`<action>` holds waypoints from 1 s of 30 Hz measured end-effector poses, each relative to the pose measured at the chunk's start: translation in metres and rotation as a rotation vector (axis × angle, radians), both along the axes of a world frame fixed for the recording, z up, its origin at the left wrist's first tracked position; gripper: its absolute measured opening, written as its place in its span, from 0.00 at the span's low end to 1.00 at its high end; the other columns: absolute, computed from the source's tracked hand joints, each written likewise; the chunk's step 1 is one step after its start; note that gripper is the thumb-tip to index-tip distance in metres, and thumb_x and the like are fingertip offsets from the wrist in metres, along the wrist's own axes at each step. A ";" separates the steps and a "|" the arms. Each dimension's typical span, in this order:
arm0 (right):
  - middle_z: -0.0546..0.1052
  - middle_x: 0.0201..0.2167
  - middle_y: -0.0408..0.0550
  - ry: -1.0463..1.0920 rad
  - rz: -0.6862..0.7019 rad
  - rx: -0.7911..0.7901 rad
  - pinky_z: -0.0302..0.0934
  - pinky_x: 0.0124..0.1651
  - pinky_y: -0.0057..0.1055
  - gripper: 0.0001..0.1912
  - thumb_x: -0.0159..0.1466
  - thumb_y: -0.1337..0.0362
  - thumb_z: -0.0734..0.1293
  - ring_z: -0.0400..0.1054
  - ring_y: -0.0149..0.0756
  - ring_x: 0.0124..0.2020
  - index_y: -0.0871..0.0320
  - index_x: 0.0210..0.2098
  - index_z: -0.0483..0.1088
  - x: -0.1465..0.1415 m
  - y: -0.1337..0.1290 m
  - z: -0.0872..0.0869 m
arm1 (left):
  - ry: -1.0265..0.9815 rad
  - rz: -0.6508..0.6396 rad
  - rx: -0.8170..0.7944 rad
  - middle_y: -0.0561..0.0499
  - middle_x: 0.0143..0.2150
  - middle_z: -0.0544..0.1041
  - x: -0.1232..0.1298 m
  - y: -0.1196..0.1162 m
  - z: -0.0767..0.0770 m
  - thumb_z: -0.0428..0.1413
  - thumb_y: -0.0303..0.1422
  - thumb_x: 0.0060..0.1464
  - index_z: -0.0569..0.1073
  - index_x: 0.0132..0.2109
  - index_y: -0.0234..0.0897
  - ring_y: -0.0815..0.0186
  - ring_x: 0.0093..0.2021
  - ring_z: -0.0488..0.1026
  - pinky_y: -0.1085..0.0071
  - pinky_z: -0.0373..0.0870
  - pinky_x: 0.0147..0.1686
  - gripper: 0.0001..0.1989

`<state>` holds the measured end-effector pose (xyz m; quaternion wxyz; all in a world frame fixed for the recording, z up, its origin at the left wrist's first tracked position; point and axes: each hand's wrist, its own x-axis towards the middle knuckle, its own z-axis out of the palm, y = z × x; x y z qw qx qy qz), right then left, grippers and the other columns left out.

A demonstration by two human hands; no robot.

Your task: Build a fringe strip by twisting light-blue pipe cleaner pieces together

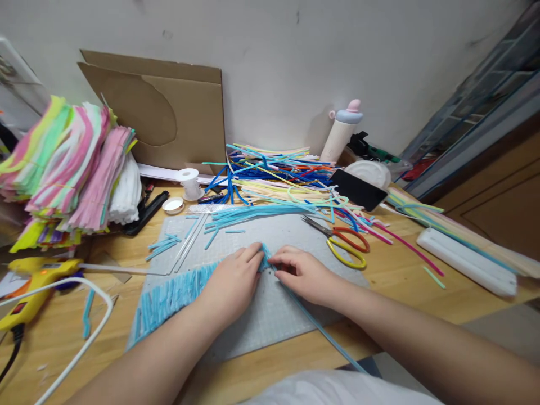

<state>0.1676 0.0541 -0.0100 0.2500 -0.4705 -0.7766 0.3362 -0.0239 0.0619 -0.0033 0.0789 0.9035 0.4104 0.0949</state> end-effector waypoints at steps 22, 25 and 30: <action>0.70 0.43 0.51 -0.544 0.006 0.100 0.60 0.41 0.32 0.15 0.65 0.68 0.56 0.66 0.38 0.42 0.58 0.50 0.66 -0.012 -0.030 0.016 | -0.039 -0.072 -0.060 0.50 0.61 0.66 -0.007 0.010 -0.003 0.46 0.28 0.60 0.66 0.58 0.41 0.60 0.58 0.63 0.59 0.61 0.56 0.20; 0.70 0.42 0.51 -0.583 0.021 0.144 0.59 0.40 0.31 0.15 0.66 0.67 0.55 0.66 0.38 0.41 0.58 0.49 0.65 -0.012 -0.030 0.015 | 0.006 -0.069 -0.036 0.51 0.64 0.61 -0.008 0.008 -0.003 0.43 0.30 0.62 0.64 0.60 0.43 0.60 0.64 0.56 0.56 0.55 0.60 0.20; 0.70 0.42 0.52 -0.595 0.019 0.186 0.59 0.40 0.32 0.15 0.66 0.67 0.55 0.65 0.39 0.42 0.59 0.50 0.64 -0.012 -0.033 0.010 | 0.039 -0.068 -0.138 0.51 0.66 0.57 -0.011 0.009 -0.004 0.42 0.30 0.61 0.57 0.64 0.42 0.65 0.65 0.54 0.60 0.51 0.63 0.24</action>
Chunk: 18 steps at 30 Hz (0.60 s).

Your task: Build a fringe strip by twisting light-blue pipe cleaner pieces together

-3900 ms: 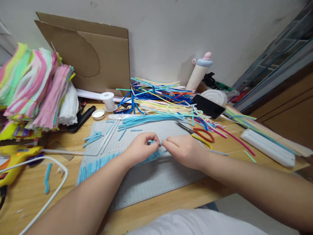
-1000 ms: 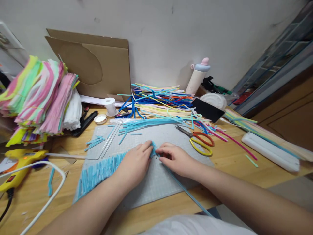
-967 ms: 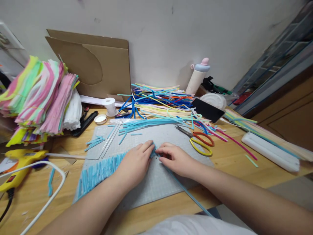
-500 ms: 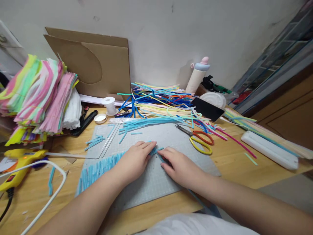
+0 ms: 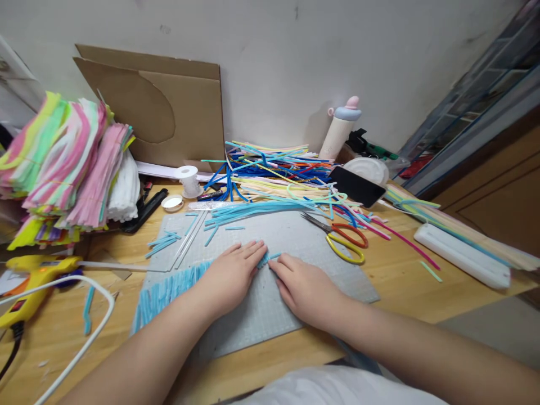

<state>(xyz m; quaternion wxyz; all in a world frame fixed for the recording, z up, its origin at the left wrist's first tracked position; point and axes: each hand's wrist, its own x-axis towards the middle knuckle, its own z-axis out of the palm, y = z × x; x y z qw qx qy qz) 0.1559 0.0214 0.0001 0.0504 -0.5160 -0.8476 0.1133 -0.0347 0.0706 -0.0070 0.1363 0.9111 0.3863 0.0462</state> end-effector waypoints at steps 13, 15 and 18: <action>0.68 0.45 0.52 0.324 -0.035 0.034 0.59 0.49 0.34 0.15 0.64 0.69 0.59 0.64 0.37 0.45 0.59 0.50 0.66 0.016 0.015 -0.007 | -0.093 0.051 0.006 0.48 0.65 0.60 0.005 0.001 -0.001 0.49 0.34 0.58 0.60 0.62 0.39 0.63 0.64 0.58 0.63 0.54 0.62 0.25; 0.68 0.45 0.53 0.342 -0.040 0.081 0.58 0.51 0.35 0.15 0.62 0.69 0.62 0.62 0.39 0.47 0.60 0.49 0.68 0.017 0.026 -0.012 | -0.106 0.063 0.003 0.47 0.66 0.57 0.002 0.001 0.001 0.51 0.35 0.56 0.57 0.64 0.38 0.63 0.65 0.55 0.65 0.54 0.63 0.29; 0.70 0.42 0.52 0.377 -0.028 0.065 0.57 0.50 0.35 0.11 0.64 0.67 0.62 0.63 0.38 0.45 0.60 0.46 0.70 0.015 0.038 -0.014 | -0.017 0.116 0.031 0.45 0.69 0.49 -0.011 -0.008 0.008 0.57 0.38 0.51 0.53 0.65 0.39 0.59 0.67 0.47 0.61 0.50 0.64 0.37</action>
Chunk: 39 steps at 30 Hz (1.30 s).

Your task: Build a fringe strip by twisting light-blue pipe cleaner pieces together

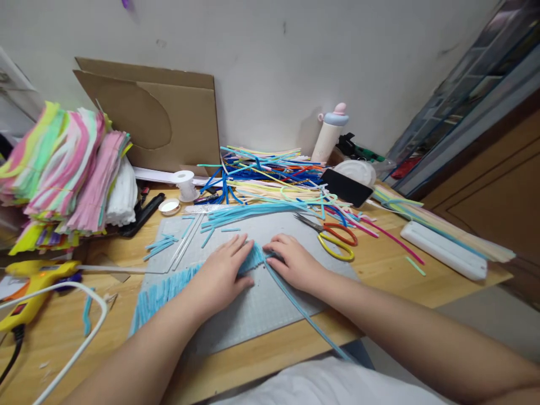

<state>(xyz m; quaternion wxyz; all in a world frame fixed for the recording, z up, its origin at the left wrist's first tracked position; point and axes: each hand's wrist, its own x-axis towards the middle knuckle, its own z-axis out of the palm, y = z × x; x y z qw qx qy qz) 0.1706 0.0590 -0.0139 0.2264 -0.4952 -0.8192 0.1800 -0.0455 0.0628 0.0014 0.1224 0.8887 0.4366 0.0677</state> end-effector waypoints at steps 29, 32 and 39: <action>0.72 0.26 0.39 -0.198 0.548 -0.814 0.55 0.29 0.23 0.15 0.53 0.74 0.60 0.63 0.26 0.25 0.61 0.38 0.73 0.028 0.031 0.089 | 0.158 -0.018 -0.343 0.54 0.30 0.75 -0.043 -0.020 0.090 0.42 0.37 0.60 0.71 0.32 0.42 0.64 0.31 0.71 0.72 0.60 0.31 0.15; 0.69 0.21 0.36 -0.104 0.646 -1.086 0.55 0.29 0.22 0.10 0.52 0.73 0.62 0.61 0.24 0.23 0.62 0.32 0.73 0.024 0.052 0.066 | 0.100 -0.057 -0.505 0.53 0.29 0.74 -0.042 -0.001 0.073 0.43 0.39 0.60 0.72 0.31 0.40 0.65 0.31 0.70 0.73 0.61 0.31 0.17; 0.67 0.19 0.35 0.071 0.645 -1.384 0.54 0.25 0.21 0.07 0.51 0.67 0.69 0.60 0.23 0.21 0.62 0.30 0.69 0.012 0.080 0.032 | -0.151 0.075 -0.283 0.46 0.43 0.76 0.005 0.004 0.037 0.51 0.42 0.54 0.73 0.44 0.38 0.59 0.44 0.70 0.67 0.64 0.43 0.16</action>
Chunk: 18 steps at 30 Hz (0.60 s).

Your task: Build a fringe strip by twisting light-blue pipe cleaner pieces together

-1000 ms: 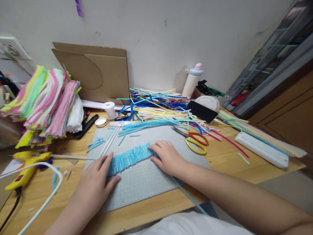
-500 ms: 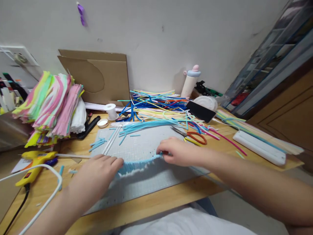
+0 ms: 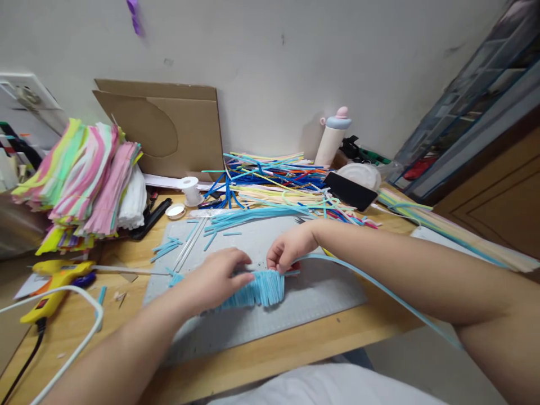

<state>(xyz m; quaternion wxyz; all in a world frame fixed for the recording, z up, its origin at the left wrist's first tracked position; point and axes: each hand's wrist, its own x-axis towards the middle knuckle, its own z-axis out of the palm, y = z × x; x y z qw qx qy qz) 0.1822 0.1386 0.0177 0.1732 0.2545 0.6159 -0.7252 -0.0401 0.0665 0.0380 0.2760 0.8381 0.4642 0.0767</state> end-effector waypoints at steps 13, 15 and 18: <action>0.74 0.47 0.49 0.263 -0.447 -0.136 0.63 0.40 0.29 0.30 0.52 0.66 0.73 0.73 0.33 0.38 0.53 0.53 0.65 0.066 -0.009 0.036 | -0.249 -0.038 -0.313 0.52 0.36 0.77 0.024 0.007 -0.021 0.51 0.37 0.54 0.75 0.41 0.38 0.65 0.36 0.70 0.73 0.62 0.36 0.12; 0.73 0.49 0.51 0.212 -0.504 -0.076 0.63 0.42 0.31 0.31 0.50 0.69 0.73 0.72 0.35 0.40 0.54 0.53 0.65 0.078 -0.012 0.037 | -0.256 -0.033 -0.342 0.52 0.35 0.76 0.022 0.008 -0.020 0.51 0.38 0.54 0.75 0.40 0.37 0.66 0.35 0.69 0.73 0.63 0.35 0.13; 0.72 0.48 0.49 0.244 -0.861 0.041 0.65 0.41 0.31 0.24 0.54 0.72 0.68 0.72 0.33 0.39 0.55 0.51 0.67 0.089 -0.010 0.029 | -0.295 -0.011 -0.381 0.52 0.32 0.74 0.018 0.009 -0.018 0.50 0.40 0.55 0.75 0.37 0.35 0.67 0.31 0.67 0.75 0.63 0.31 0.14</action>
